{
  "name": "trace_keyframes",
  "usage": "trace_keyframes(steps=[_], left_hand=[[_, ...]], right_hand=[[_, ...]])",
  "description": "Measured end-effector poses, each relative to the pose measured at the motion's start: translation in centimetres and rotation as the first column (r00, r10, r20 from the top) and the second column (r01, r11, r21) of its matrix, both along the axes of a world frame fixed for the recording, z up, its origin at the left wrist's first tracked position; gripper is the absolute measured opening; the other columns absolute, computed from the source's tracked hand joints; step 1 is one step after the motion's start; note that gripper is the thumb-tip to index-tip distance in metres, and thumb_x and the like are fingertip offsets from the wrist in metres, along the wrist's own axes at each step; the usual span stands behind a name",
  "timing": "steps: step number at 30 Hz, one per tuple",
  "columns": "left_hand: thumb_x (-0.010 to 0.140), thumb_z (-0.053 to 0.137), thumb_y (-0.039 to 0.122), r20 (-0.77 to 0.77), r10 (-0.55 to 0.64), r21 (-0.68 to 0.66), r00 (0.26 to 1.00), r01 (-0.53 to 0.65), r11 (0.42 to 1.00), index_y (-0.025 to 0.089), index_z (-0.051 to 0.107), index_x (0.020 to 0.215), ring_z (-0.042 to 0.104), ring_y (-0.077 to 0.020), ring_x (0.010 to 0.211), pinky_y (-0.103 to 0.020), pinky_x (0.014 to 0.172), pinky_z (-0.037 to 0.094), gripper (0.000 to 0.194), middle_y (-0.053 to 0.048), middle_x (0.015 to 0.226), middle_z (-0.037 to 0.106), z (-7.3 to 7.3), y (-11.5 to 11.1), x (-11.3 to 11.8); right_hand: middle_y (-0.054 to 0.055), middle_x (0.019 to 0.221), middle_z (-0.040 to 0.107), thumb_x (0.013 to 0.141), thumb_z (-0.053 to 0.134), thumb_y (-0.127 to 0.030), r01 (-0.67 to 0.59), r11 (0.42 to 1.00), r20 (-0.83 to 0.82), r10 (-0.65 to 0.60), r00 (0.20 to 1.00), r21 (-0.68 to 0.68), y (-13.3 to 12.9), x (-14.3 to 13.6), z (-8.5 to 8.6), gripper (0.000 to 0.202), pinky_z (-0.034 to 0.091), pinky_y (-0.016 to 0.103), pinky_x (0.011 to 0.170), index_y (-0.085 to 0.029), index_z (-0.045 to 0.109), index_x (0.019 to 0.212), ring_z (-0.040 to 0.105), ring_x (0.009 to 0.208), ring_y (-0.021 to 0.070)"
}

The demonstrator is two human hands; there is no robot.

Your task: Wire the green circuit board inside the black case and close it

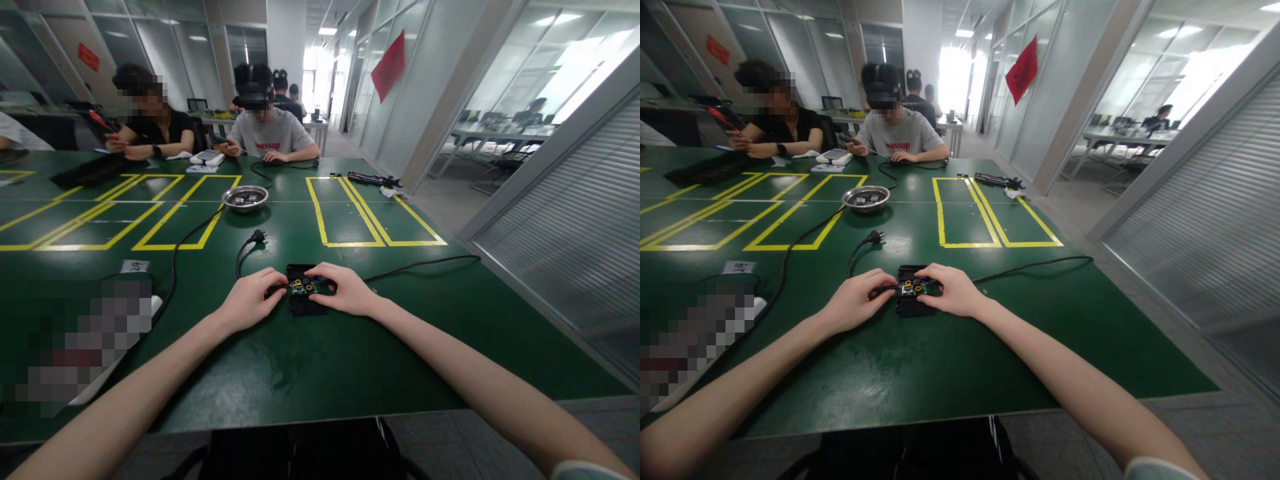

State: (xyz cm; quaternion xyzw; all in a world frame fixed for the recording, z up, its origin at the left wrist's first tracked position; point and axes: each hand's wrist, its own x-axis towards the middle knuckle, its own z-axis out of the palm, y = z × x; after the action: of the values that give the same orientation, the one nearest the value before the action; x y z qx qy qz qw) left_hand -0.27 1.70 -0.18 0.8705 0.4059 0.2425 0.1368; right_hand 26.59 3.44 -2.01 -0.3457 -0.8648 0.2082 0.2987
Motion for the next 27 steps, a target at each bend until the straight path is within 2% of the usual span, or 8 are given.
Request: trace_keyframes(steps=[4, 7, 11, 14, 16, 18, 22, 27], left_hand=[[0.099, 0.054, 0.028, 0.010, 0.013, -0.006, 1.000, -0.013, 1.000, 0.021, 0.068, 0.102, 0.065, -0.0165, 0.073, -0.028, 0.069, 0.052, 0.016, -0.003, 0.096, 0.071, 0.1, 0.0, 0.0], [0.099, 0.054, 0.030, 0.069, 0.025, -0.017, 0.997, -0.024, 1.000, 0.020, 0.068, 0.102, 0.066, -0.0167, 0.074, -0.029, 0.070, 0.053, 0.017, -0.003, 0.097, 0.071, 0.1, 0.1, 0.0], [0.098, 0.054, 0.031, 0.204, 0.007, -0.069, 0.979, 0.007, 0.998, 0.019, 0.068, 0.101, 0.068, -0.0184, 0.083, -0.028, 0.069, 0.055, 0.019, -0.006, 0.097, 0.071, 0.5, -0.2, 0.2], [0.095, 0.057, 0.030, 0.210, -0.048, -0.082, 0.977, 0.066, 0.994, 0.018, 0.070, 0.098, 0.066, -0.0164, 0.077, -0.024, 0.063, 0.052, 0.018, -0.005, 0.091, 0.070, 0.9, -0.6, 0.1], [0.093, 0.059, 0.029, 0.175, -0.092, -0.078, 0.980, 0.107, 0.991, 0.018, 0.071, 0.094, 0.063, -0.0143, 0.070, -0.023, 0.060, 0.049, 0.017, -0.004, 0.086, 0.070, 1.0, -0.7, 0.0], [0.092, 0.059, 0.028, 0.145, -0.125, -0.076, 0.982, 0.137, 0.988, 0.018, 0.071, 0.092, 0.061, -0.0127, 0.066, -0.022, 0.060, 0.049, 0.015, -0.003, 0.084, 0.070, 0.9, -0.8, -0.1], [0.090, 0.059, 0.027, 0.109, -0.139, -0.094, 0.984, 0.149, 0.984, 0.018, 0.071, 0.091, 0.061, -0.0127, 0.065, -0.023, 0.063, 0.051, 0.015, -0.002, 0.082, 0.071, 0.4, -0.7, -0.1], [0.089, 0.059, 0.028, 0.090, -0.058, -0.084, 0.994, 0.065, 0.994, 0.020, 0.072, 0.097, 0.064, -0.0143, 0.068, -0.023, 0.062, 0.051, 0.017, -0.002, 0.086, 0.073, -0.1, -0.5, -0.1]], right_hand=[[0.011, 0.128, 0.067, 0.090, 0.072, -0.036, -0.006, 1.000, -0.027, 0.006, 1.000, -0.017, -0.2, 0.0, 0.3, 0.042, 0.058, 0.030, 0.070, -0.023, 0.066, 0.130, 0.069, 0.100, 0.0226], [0.011, 0.130, 0.061, 0.089, 0.070, -0.035, 0.009, 1.000, -0.037, -0.009, 0.999, 0.005, 0.0, 0.6, 0.5, 0.044, 0.056, 0.029, 0.065, -0.024, 0.063, 0.131, 0.066, 0.086, 0.0181], [0.005, 0.095, 0.068, 0.092, 0.060, -0.026, 0.067, 0.994, -0.003, -0.067, 0.998, 0.091, 0.6, 1.9, 1.1, 0.018, 0.049, 0.028, 0.064, -0.020, 0.068, 0.106, 0.056, 0.066, 0.0141], [0.002, 0.074, 0.066, 0.092, 0.057, -0.025, -0.052, 0.994, 0.036, 0.049, 0.998, 0.099, 0.6, 2.4, 1.4, 0.013, 0.045, 0.028, 0.064, -0.019, 0.068, 0.087, 0.055, 0.061, 0.0145], [0.002, 0.071, 0.066, 0.092, 0.057, -0.025, -0.137, 0.987, 0.066, 0.131, 0.989, 0.084, 0.3, 2.5, 1.6, 0.016, 0.044, 0.027, 0.062, -0.019, 0.068, 0.082, 0.056, 0.060, 0.0145], [0.002, 0.068, 0.065, 0.092, 0.057, -0.025, -0.162, 0.984, 0.094, 0.155, 0.984, 0.074, 0.0, 2.4, 1.8, 0.017, 0.042, 0.026, 0.059, -0.020, 0.069, 0.081, 0.055, 0.057, 0.0142], [0.000, 0.063, 0.064, 0.089, 0.059, -0.023, -0.170, 0.983, 0.146, 0.158, 0.977, 0.071, -0.3, 2.1, 1.8, 0.016, 0.040, 0.025, 0.057, -0.020, 0.069, 0.076, 0.054, 0.054, 0.0133], [0.002, 0.071, 0.070, 0.090, 0.059, -0.025, -0.111, 0.987, 0.202, 0.087, 0.976, 0.113, 0.2, 2.1, 1.2, 0.016, 0.041, 0.026, 0.060, -0.020, 0.072, 0.082, 0.059, 0.059, 0.0149]])
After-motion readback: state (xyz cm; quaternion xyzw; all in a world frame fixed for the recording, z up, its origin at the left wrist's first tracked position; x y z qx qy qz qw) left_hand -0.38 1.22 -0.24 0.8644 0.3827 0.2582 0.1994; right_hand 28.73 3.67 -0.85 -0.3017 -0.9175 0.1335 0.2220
